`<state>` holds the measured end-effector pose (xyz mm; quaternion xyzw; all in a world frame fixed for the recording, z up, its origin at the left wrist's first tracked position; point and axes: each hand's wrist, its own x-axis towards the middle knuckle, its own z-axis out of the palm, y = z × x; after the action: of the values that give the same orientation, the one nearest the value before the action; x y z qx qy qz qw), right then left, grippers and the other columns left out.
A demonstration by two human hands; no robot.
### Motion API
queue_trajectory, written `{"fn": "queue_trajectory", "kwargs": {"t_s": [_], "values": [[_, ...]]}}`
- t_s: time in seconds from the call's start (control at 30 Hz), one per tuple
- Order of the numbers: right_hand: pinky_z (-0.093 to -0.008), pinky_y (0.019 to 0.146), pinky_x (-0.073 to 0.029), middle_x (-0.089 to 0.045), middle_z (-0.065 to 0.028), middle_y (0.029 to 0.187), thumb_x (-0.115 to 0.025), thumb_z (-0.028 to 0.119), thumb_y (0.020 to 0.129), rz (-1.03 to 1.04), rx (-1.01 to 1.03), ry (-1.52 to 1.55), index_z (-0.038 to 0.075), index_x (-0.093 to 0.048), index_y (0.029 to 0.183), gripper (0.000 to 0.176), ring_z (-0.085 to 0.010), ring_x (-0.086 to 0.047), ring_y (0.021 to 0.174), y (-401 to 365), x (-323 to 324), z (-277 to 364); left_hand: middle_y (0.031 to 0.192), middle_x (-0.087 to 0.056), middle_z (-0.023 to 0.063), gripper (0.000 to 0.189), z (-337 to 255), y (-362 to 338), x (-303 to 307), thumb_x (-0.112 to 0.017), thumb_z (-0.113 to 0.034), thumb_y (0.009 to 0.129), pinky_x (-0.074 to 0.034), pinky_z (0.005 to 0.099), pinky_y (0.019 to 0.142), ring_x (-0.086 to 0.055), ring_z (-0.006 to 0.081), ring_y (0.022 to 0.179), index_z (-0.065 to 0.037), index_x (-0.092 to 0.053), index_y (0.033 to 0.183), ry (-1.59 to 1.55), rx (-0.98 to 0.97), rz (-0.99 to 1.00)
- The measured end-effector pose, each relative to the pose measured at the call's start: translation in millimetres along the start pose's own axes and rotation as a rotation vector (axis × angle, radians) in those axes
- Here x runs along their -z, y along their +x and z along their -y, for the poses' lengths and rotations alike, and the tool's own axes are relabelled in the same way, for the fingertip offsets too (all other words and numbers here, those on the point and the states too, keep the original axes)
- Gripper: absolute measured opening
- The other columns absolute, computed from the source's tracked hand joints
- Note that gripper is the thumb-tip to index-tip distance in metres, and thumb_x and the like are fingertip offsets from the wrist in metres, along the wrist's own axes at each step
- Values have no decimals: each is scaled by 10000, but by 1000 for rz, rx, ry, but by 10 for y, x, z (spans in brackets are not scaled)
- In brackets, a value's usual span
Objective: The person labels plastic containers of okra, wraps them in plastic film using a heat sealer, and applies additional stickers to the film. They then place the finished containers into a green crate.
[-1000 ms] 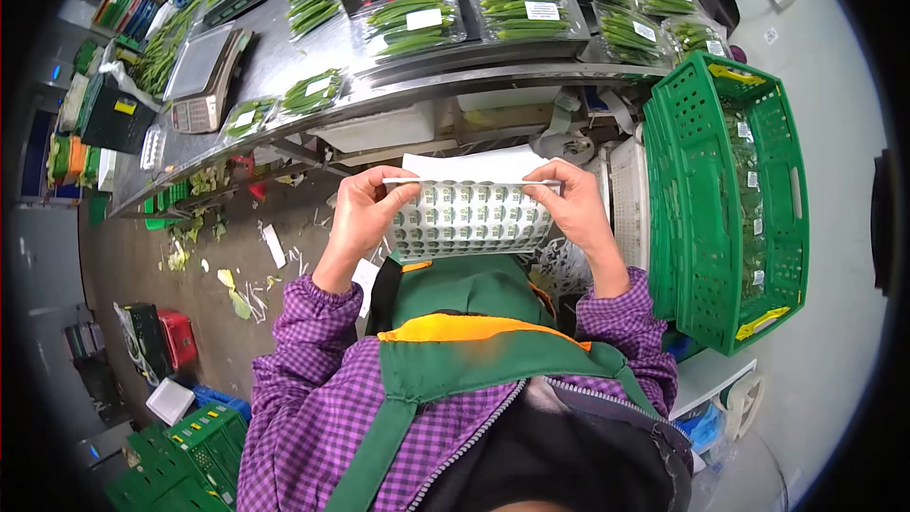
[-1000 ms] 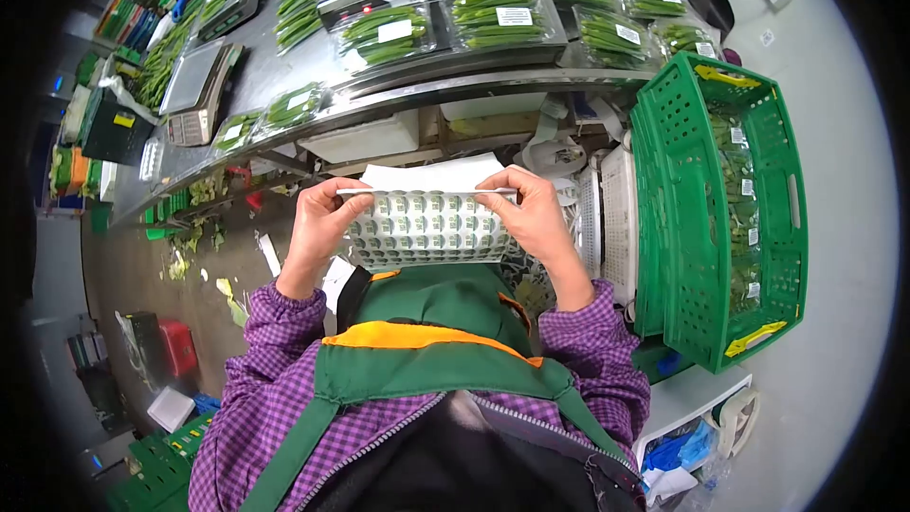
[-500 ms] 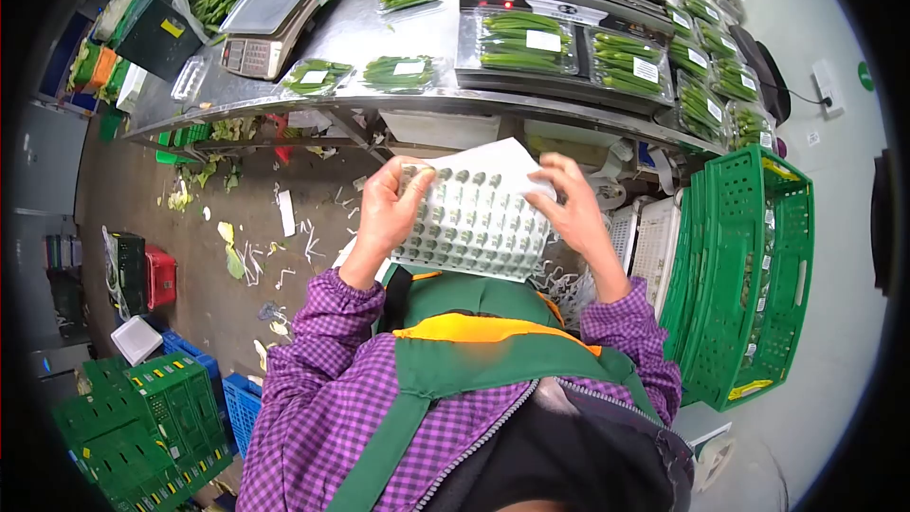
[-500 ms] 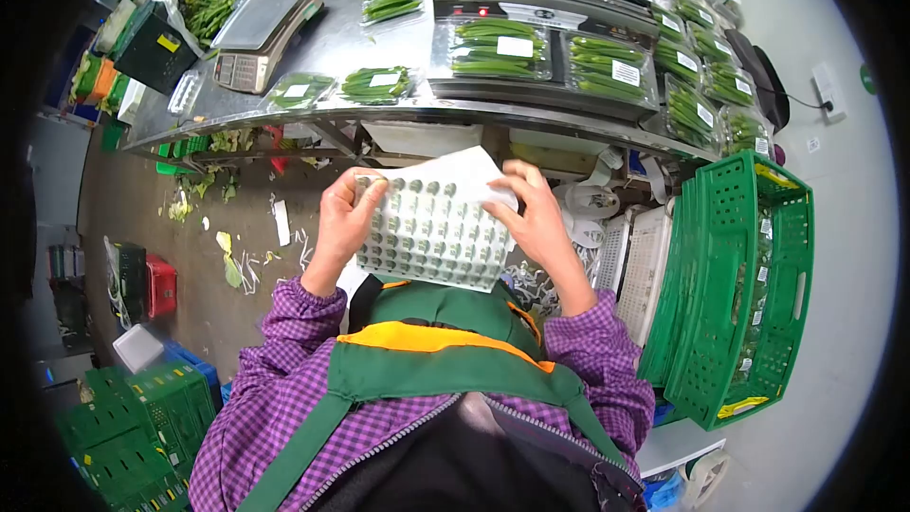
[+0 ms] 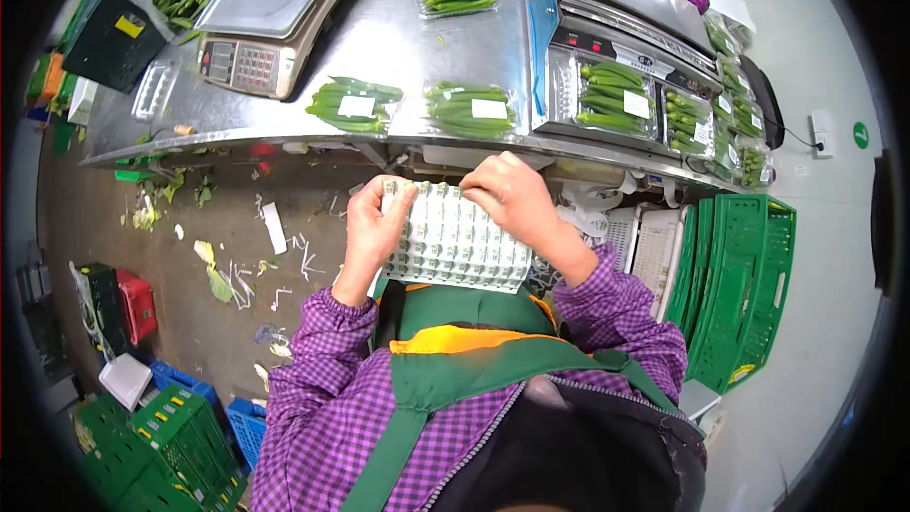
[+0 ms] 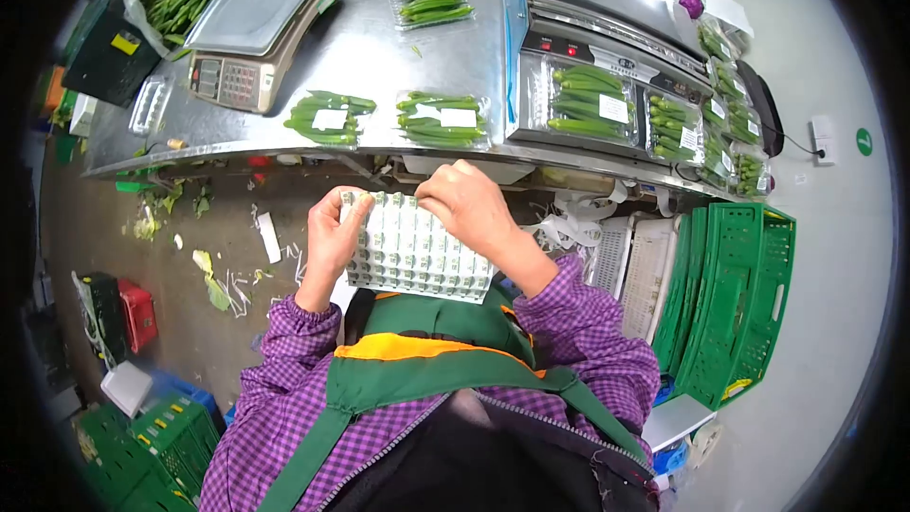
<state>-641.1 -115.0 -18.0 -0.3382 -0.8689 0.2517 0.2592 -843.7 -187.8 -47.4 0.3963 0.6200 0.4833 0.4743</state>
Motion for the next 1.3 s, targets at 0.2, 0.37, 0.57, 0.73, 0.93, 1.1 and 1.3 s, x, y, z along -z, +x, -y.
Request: {"fn": "queue_trajectory", "kwargs": {"t_s": [0.2,0.37,0.57,0.73,0.93,1.1,1.3], "values": [[-277,622,-450,-599,-49,780,-649,80,770,-6,-372,338,56,-636,828,64,-158,-555,676,254,-329,49,744,-625,-5,93,280,504,339,-621,-94,857,-444,202,579,-546,36,637,-2,-615,854,-128,178,93],[-204,605,-422,-621,-20,789,-641,58,806,-603,-838,628,-15,-533,1102,324,-55,-537,682,630,-487,-763,746,-635,3,122,501,728,548,-626,-117,854,-426,209,561,-538,40,627,5,-625,863,-222,298,89],[-274,670,-466,-660,-61,783,-686,101,754,-608,-999,268,28,-518,1132,420,-139,-618,717,891,-717,-1383,747,-640,9,132,472,763,632,-637,-120,854,-438,208,566,-544,41,628,10,-628,878,-236,367,110],[-374,713,-478,-658,-62,814,-708,138,716,-338,-1059,-198,93,-531,1130,452,-275,-629,779,974,-662,-1295,751,-633,-3,146,563,916,854,-644,-137,854,-430,201,578,-538,40,643,4,-625,882,-197,292,46],[-383,695,-467,-621,-85,921,-664,124,752,-552,-944,-258,86,-582,1033,295,-231,-623,749,866,-659,-1263,1317,-455,193,184,456,1435,1514,-644,-150,838,-362,303,930,-453,217,1182,23,-638,901,26,24,-64],[-213,590,-415,-603,-28,757,-658,115,814,-647,-1029,764,-13,-622,899,158,-96,-534,665,1373,-951,-811,1374,-397,193,190,611,1720,1674,-631,-140,845,-392,318,932,-496,203,1125,36,-633,915,-6,204,-6],[-221,555,-386,-560,-3,691,-683,185,801,-446,-1217,913,32,-629,815,163,-79,-480,609,1730,-1476,-500,1358,-381,268,179,499,1433,1670,-630,-118,841,-390,311,924,-489,233,1142,49,-624,903,-124,360,116]]}}
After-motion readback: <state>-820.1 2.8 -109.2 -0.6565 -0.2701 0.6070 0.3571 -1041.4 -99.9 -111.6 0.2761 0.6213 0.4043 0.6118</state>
